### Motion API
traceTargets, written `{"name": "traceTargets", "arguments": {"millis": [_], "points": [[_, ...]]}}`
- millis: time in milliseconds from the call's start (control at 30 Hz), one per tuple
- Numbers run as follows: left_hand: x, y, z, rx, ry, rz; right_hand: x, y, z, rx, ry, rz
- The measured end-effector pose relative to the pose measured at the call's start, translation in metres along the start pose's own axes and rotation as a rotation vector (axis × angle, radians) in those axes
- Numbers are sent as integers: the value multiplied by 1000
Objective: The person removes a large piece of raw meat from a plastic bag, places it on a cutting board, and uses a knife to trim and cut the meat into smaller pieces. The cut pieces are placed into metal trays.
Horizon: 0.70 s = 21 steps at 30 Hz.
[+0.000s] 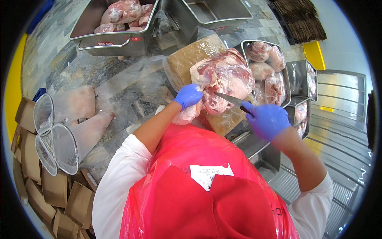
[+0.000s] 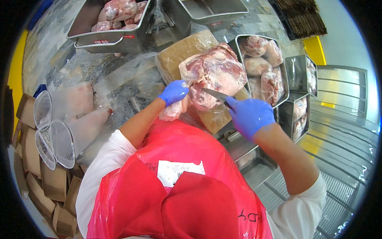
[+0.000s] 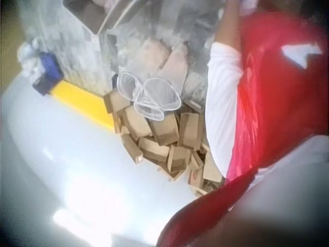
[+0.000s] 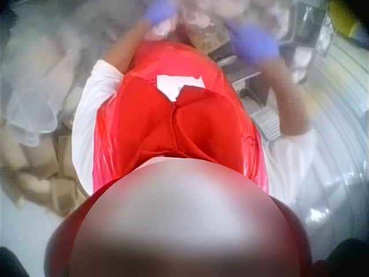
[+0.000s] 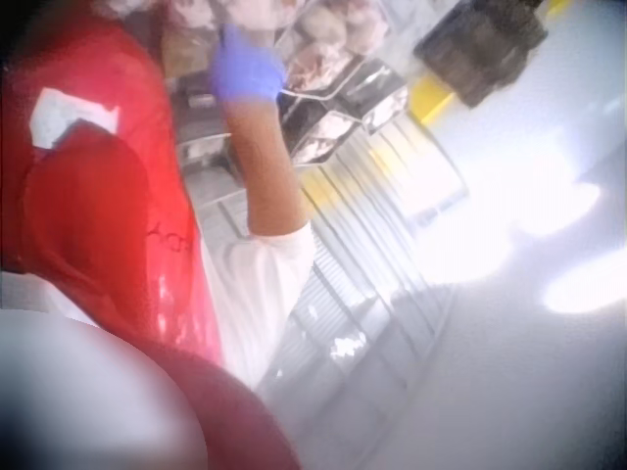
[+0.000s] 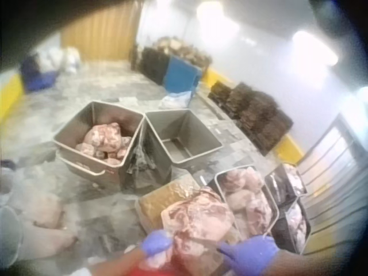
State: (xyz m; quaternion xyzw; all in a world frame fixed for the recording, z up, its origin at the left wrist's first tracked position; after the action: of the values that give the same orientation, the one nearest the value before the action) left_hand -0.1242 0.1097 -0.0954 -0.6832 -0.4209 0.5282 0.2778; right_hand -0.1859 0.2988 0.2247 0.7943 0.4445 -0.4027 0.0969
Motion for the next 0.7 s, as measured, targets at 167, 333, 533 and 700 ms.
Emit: {"name": "traceTargets", "arguments": {"millis": [167, 333, 533, 700], "points": [[-5, -11, -2, 87, 80, 53, -42, 30, 37, 32, 175, -13], [5, -9, 0, 360, 61, 138, -18, 38, 61, 31, 190, -27], [-3, -13, 4, 281, 89, 131, 68, 19, 30, 169, 67, 160], [-12, -2, -8, 107, 44, 124, 195, -22, 29, 171, -115, 354]]}}
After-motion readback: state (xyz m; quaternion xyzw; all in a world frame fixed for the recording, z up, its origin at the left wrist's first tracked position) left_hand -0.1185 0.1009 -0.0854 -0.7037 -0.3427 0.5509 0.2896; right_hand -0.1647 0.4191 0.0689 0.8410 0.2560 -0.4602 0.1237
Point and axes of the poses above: each hand's wrist, its own z-axis towards the middle knuckle, its own x-axis out of the palm, y = z × x, the point moved 1 cm from there along z, towards the middle knuckle, and after that the axes turned 3 degrees about -z, right-handed, at the moved point
